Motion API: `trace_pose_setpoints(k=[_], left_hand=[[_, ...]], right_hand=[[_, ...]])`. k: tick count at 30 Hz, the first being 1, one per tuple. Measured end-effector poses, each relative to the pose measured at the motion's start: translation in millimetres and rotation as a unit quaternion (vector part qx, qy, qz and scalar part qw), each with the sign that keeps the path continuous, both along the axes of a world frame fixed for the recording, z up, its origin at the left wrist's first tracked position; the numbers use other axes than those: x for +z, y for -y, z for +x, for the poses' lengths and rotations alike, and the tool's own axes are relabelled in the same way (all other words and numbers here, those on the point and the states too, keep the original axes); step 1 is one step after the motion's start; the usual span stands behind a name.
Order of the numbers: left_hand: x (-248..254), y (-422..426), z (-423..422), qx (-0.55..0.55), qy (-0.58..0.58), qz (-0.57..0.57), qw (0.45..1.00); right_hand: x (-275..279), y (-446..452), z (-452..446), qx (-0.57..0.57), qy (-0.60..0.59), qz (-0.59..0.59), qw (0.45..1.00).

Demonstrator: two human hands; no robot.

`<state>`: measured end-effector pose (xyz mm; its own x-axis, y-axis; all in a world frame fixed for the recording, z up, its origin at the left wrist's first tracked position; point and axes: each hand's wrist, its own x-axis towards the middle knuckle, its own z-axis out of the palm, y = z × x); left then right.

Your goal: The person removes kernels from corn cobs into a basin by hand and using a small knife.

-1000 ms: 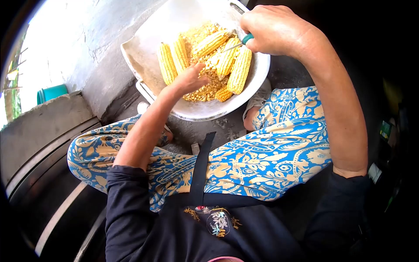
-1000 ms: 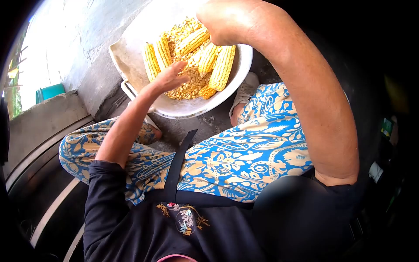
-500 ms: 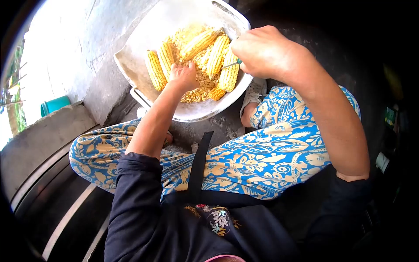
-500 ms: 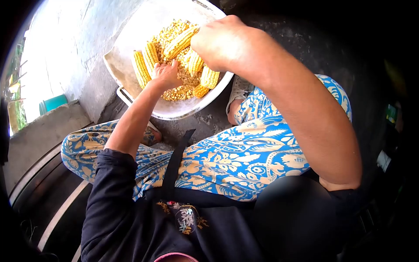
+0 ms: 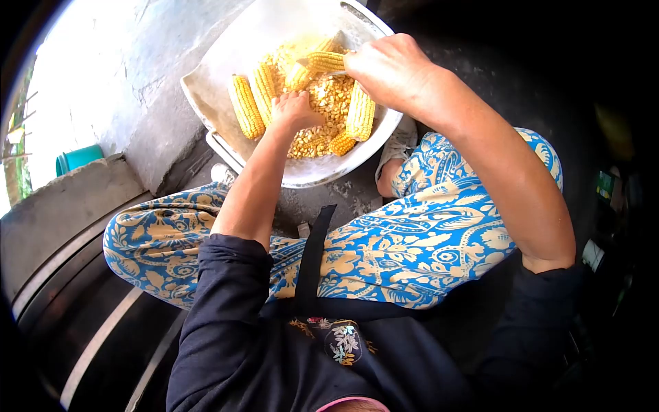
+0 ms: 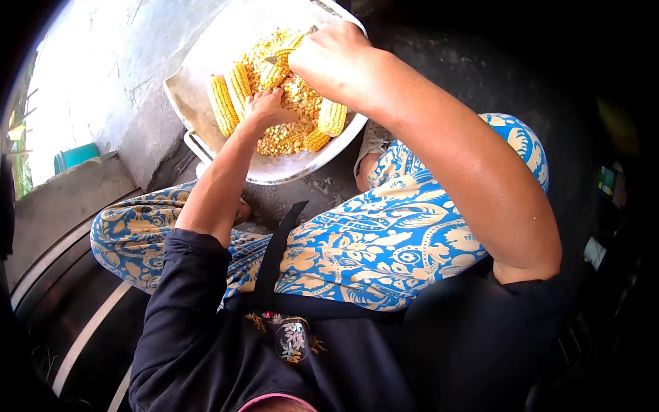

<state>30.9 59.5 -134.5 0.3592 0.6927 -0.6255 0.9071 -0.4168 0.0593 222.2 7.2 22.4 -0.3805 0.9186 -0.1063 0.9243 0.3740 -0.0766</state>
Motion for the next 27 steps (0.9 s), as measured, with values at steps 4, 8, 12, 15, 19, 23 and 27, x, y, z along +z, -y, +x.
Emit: trace_pose_setpoints(k=[4, 8, 12, 15, 19, 23, 27], left_hand=[[4.1, 0.1, -3.8, 0.014, 0.023, -0.023, 0.999], [8.1, 0.1, -6.1, 0.013, 0.072, -0.040, 0.997], [16.0, -4.5, -6.0, 0.049, 0.126, -0.079, 0.988], [17.6, -7.1, -2.1, 0.080, 0.122, -0.120, 0.982], [16.4, 2.5, 1.9, 0.000, 0.080, -0.013, 0.997], [14.3, 17.5, 3.6, -0.005, 0.070, 0.048, 0.996], [0.0, 28.0, -11.9, 0.113, 0.209, -0.002, 0.971]], right_hand=[[7.1, -8.3, 1.5, 0.009, -0.013, 0.010, 1.000], [-2.2, -12.3, -10.8, 0.010, 0.025, -0.035, 0.999], [-19.2, -25.0, -5.7, 0.017, 0.013, -0.025, 0.999], [-13.8, -29.5, -3.2, 0.012, 0.032, -0.022, 0.999], [-13.8, -32.0, -8.4, 0.022, 0.028, -0.038, 0.999], [-23.8, -31.8, -10.7, 0.014, 0.012, -0.040, 0.999], [-24.0, -33.1, -9.5, 0.003, 0.003, -0.044, 0.999]])
